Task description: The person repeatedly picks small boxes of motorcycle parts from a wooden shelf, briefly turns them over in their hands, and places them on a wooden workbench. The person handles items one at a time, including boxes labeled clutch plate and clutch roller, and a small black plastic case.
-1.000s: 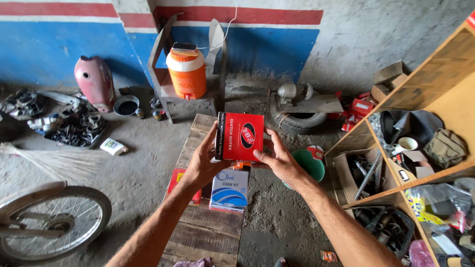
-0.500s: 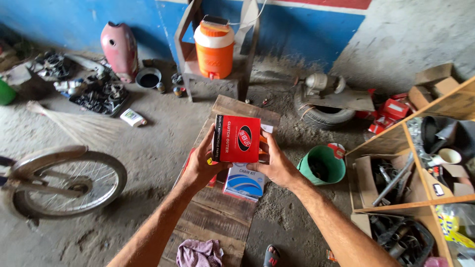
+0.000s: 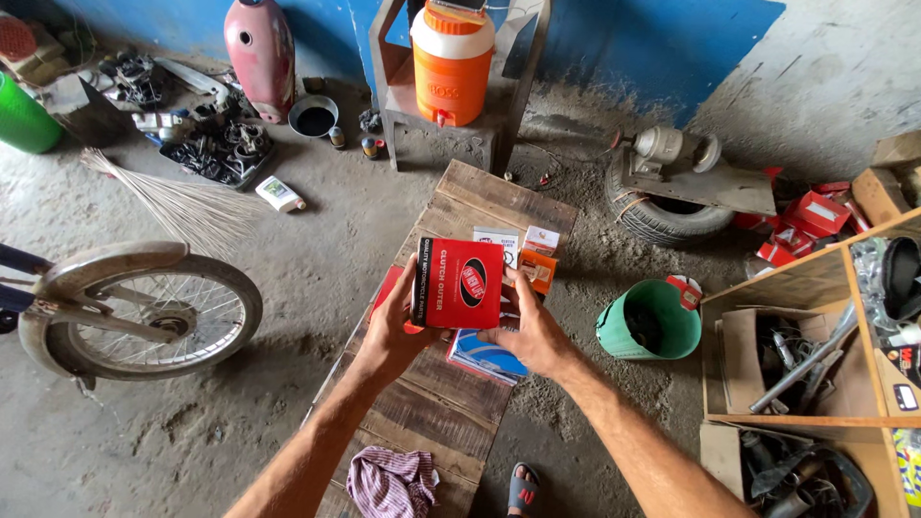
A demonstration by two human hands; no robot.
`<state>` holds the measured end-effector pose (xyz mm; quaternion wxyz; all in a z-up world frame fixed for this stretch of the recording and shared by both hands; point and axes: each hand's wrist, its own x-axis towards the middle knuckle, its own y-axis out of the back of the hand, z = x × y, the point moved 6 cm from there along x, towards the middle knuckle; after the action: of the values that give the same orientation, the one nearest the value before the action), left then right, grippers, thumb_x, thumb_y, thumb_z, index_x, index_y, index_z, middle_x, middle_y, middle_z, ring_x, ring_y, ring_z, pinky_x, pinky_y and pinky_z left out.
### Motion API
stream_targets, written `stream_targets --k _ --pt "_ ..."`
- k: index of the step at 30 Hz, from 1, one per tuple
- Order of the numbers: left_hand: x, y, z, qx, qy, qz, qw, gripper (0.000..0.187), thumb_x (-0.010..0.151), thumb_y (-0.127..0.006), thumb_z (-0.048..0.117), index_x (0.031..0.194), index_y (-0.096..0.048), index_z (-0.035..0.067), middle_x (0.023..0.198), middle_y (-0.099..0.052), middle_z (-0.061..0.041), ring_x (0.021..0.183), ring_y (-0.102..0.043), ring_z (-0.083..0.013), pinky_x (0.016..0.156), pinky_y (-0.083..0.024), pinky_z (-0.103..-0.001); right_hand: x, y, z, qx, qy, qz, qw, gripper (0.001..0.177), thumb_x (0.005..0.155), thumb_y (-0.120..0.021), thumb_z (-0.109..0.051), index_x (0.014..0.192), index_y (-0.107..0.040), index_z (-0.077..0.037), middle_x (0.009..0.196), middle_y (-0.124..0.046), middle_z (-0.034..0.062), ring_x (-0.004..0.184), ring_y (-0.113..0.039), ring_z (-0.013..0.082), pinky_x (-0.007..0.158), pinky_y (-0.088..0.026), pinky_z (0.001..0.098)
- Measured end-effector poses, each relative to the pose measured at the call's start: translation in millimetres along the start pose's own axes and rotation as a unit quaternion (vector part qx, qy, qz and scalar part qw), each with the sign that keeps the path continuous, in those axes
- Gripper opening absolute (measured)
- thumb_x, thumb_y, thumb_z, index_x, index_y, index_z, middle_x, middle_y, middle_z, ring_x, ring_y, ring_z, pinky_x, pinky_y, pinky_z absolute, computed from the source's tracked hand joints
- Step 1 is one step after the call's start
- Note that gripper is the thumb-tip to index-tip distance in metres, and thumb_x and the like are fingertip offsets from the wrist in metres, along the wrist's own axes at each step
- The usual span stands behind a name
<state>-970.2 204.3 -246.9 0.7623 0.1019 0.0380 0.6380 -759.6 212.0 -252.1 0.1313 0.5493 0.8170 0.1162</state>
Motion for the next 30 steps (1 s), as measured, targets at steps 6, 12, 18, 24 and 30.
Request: stream_targets --k 6,12,18,24,30 --pt "-5.2 -2.9 -34.3 -0.047 -0.016 -0.010 0.999 0.112 0.077 -0.080 -0.006 0.164 -0.011 0.008 0.152 -0.055 -0.016 0.131 -0.061 -0.0213 0.107 -0.054 -0.035 7.3 -12.3 33.5 -0.029 -0.060 0.005 0.998 0.104 0.075 -0.084 -0.010 0.160 -0.023 -0.010 0.154 -0.050 0.0172 0.130 -0.063 0.0283 0.110 -0.054 0.0470" --pt "-23.9 5.5 -82.9 -0.021 0.019 0.022 0.999 0.114 0.074 -0.082 -0.008 0.164 -0.013 0.009 0.153 -0.056 -0.016 0.134 -0.059 -0.0221 0.110 -0.048 -0.037 22.4 -48.1 71.9 -0.035 -0.059 -0.031 0.997 0.107 0.079 -0.082 -0.007 0.162 -0.014 -0.008 0.148 -0.057 0.0157 0.125 -0.068 0.0281 0.105 -0.059 0.0409" --pt "-61.4 22.0 -140.7 0.044 0.076 0.061 0.994 0.118 0.073 -0.085 -0.005 0.165 -0.014 0.015 0.150 -0.057 -0.019 0.138 -0.057 -0.0248 0.110 -0.047 -0.037 23.6 -100.2 102.5 -0.062 -0.069 -0.055 0.994 0.103 0.080 -0.078 -0.001 0.162 -0.016 -0.007 0.145 -0.061 0.0146 0.126 -0.068 0.0234 0.104 -0.057 0.0348" --pt "-98.7 37.2 -194.3 0.047 0.080 0.109 0.990 0.116 0.070 -0.086 -0.005 0.163 -0.018 0.013 0.152 -0.053 -0.022 0.137 -0.056 -0.0289 0.111 -0.048 -0.040 24.5 -155.9 140.1 -0.096 -0.041 -0.088 0.991 0.104 0.081 -0.078 0.001 0.161 -0.012 -0.005 0.157 -0.044 0.0195 0.145 -0.045 0.0282 0.115 -0.042 0.0392" --pt "-135.3 46.0 -249.7 0.088 0.171 0.152 0.970 0.115 0.068 -0.089 0.002 0.161 -0.023 0.018 0.151 -0.056 -0.017 0.135 -0.059 -0.0286 0.100 -0.055 -0.041 25.2 -204.9 187.4 -0.064 -0.005 -0.113 0.991 0.102 0.080 -0.075 -0.001 0.161 -0.013 -0.001 0.161 -0.041 0.0204 0.148 -0.044 0.0281 0.117 -0.040 0.0385"
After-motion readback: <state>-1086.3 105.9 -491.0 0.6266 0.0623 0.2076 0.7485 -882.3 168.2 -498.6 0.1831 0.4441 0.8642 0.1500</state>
